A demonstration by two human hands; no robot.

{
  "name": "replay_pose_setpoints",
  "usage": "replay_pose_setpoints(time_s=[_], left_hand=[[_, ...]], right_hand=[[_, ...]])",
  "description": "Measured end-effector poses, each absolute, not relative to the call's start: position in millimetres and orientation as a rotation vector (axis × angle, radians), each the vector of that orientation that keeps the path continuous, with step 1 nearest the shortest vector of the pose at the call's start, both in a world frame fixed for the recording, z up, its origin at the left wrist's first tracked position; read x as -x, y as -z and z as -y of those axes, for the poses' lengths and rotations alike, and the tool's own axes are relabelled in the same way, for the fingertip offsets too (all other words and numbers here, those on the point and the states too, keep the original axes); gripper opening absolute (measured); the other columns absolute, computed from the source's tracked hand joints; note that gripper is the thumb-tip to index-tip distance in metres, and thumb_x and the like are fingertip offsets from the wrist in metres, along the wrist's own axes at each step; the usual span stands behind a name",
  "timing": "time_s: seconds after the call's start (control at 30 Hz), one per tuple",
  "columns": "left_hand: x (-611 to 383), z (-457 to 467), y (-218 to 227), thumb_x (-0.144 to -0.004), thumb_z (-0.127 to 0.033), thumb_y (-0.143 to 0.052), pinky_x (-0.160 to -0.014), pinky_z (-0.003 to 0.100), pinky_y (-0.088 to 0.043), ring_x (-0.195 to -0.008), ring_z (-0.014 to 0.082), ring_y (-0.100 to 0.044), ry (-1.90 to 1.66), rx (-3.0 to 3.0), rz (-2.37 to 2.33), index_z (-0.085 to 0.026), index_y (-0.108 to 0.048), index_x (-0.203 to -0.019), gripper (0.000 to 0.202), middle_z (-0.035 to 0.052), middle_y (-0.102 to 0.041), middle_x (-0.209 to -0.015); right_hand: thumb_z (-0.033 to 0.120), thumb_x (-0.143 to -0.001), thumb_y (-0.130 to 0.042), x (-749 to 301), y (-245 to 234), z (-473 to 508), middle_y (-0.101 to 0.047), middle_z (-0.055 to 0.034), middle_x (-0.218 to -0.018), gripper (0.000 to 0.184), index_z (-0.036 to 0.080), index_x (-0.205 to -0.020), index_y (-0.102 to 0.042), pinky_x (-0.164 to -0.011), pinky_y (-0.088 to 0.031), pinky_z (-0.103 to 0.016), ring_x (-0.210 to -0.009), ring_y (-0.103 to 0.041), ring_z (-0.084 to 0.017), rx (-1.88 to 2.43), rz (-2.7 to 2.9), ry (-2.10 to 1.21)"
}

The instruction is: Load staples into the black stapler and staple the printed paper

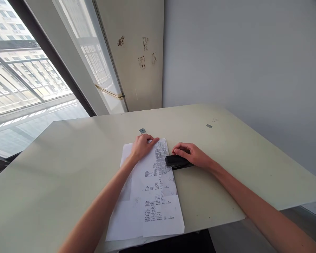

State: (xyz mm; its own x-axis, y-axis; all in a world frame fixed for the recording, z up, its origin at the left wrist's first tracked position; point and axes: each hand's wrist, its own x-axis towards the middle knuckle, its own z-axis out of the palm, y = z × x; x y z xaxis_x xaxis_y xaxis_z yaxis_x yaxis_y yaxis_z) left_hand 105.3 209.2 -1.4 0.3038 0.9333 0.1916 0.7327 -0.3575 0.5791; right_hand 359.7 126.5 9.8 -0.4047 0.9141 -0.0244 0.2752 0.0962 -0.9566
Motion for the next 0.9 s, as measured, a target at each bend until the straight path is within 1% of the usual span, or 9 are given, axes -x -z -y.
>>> replay_pose_setpoints(time_s=[0.07,0.17,0.3,0.37,0.43,0.53,0.63,0.77,0.9], left_hand=[[-107,-206,-2,-0.099,-0.05,-0.057,-0.091,0.042,-0.049,-0.091,0.026,-0.064,-0.744,-2.22,-1.507,-0.02,-0.074,-0.083,0.038,0.0074,-0.076,-0.093],[-99,-187,-11,-0.101,-0.044,-0.058,-0.107,0.048,-0.043,-0.117,0.0299,-0.059,-0.807,-2.267,-1.507,-0.021,-0.072,-0.109,0.028,0.0083,-0.073,-0.114],[-75,-135,-20,-0.106,-0.043,-0.053,-0.107,0.046,-0.048,-0.122,0.0273,-0.058,-0.731,-2.48,-1.257,-0.025,-0.068,-0.118,0.026,0.006,-0.07,-0.123],[-62,-106,-21,-0.107,-0.042,-0.052,-0.112,0.047,-0.047,-0.133,0.0278,-0.055,-0.621,-2.557,-1.102,-0.026,-0.067,-0.123,0.027,0.0068,-0.067,-0.134],[-54,-84,-17,-0.106,-0.046,-0.054,-0.116,0.05,-0.045,-0.148,0.0315,-0.043,-0.496,-2.613,-0.994,-0.031,-0.062,-0.137,0.035,0.0069,-0.055,-0.154],[-51,-67,-8,-0.105,-0.05,-0.054,-0.12,0.058,-0.041,-0.159,0.037,-0.025,-0.42,-2.675,-0.941,-0.038,-0.045,-0.157,0.054,0.005,-0.027,-0.173],[-59,-65,1,-0.106,-0.048,-0.053,-0.125,0.061,-0.032,-0.161,0.0381,-0.017,-0.42,-2.714,-0.927,-0.04,-0.037,-0.162,0.058,0.004,-0.012,-0.176],[-72,-68,8,-0.108,-0.046,-0.05,-0.129,0.062,-0.022,-0.16,0.0368,-0.012,-0.45,-2.705,-0.905,-0.039,-0.041,-0.16,0.053,0.0026,-0.006,-0.176],[-80,-70,10,-0.108,-0.044,-0.05,-0.13,0.061,-0.019,-0.161,0.0361,-0.008,-0.472,-2.693,-0.903,-0.037,-0.045,-0.158,0.05,0.003,-0.007,-0.176]], right_hand=[[0.063,-0.096,-0.059,-362,-13,-125,-0.077,-0.0059,-0.104,0.043,0.022,-0.101,-0.07,-0.088,-0.052,-0.036,-0.098,-0.07,-0.023,1.194,1.778,-1.313],[0.061,-0.098,-0.059,-364,-20,-123,-0.077,-0.0058,-0.103,0.039,0.023,-0.103,-0.07,-0.092,-0.053,-0.038,-0.099,-0.071,-0.023,1.254,1.792,-1.245],[0.06,-0.101,-0.054,-358,-32,-118,-0.076,-0.0068,-0.112,0.038,0.026,-0.105,-0.069,-0.094,-0.053,-0.039,-0.109,-0.069,-0.025,1.407,1.798,-1.053],[0.063,-0.102,-0.048,-351,-37,-116,-0.074,-0.007,-0.122,0.041,0.028,-0.107,-0.069,-0.092,-0.053,-0.04,-0.116,-0.067,-0.028,1.509,1.815,-0.969],[0.065,-0.104,-0.042,-341,-41,-117,-0.071,-0.0066,-0.132,0.045,0.029,-0.114,-0.068,-0.098,-0.051,-0.043,-0.122,-0.063,-0.029,1.589,1.842,-0.921],[0.067,-0.106,-0.031,-322,-47,-120,-0.065,-0.0051,-0.145,0.052,0.033,-0.126,-0.066,-0.11,-0.044,-0.048,-0.133,-0.058,-0.031,1.64,1.907,-0.92],[0.071,-0.105,-0.024,-305,-51,-122,-0.055,-0.0028,-0.158,0.061,0.035,-0.138,-0.061,-0.119,-0.037,-0.052,-0.148,-0.046,-0.033,1.685,1.999,-0.956],[0.074,-0.103,-0.021,-293,-48,-122,-0.035,-0.0033,-0.171,0.074,0.03,-0.153,-0.053,-0.13,-0.019,-0.057,-0.162,-0.017,-0.032,1.77,2.068,-0.99],[0.075,-0.103,-0.02,-292,-44,-122,-0.034,-0.0024,-0.172,0.076,0.031,-0.157,-0.05,-0.13,-0.018,-0.058,-0.163,-0.016,-0.032,1.779,2.086,-0.963]])
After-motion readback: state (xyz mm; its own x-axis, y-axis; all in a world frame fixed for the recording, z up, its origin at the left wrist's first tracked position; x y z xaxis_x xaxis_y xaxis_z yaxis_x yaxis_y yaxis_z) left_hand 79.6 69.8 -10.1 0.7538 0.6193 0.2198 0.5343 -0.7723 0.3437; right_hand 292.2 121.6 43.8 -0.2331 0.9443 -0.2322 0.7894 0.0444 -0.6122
